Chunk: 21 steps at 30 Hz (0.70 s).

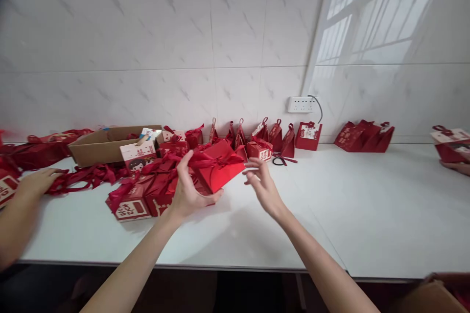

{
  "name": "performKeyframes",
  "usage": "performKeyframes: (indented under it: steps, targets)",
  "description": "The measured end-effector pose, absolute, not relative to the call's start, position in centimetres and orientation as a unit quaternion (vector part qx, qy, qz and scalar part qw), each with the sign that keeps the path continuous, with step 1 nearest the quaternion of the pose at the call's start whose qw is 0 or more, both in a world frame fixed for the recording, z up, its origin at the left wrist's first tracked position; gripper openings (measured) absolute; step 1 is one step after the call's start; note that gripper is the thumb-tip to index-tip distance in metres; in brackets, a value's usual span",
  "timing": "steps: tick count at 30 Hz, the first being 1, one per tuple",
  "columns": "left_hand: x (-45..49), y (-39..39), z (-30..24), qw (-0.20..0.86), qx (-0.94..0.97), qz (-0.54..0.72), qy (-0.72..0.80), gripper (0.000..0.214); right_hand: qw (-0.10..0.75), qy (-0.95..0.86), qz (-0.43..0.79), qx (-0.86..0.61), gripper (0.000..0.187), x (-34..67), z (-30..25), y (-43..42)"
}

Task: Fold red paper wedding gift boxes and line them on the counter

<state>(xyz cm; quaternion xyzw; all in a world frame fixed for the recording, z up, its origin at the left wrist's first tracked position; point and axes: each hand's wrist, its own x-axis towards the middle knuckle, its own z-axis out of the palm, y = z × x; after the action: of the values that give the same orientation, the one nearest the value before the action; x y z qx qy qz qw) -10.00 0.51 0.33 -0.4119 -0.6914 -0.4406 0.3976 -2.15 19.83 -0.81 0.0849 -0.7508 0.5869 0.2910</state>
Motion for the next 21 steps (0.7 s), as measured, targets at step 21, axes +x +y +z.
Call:
performKeyframes:
  steps: [21]
  targets:
    - [-13.3,8.6,-7.4,-0.011,-0.358,-0.438,-0.824,0.062,0.161,-0.817,0.554,0.004,0.073,-6.1,-7.7,26.4]
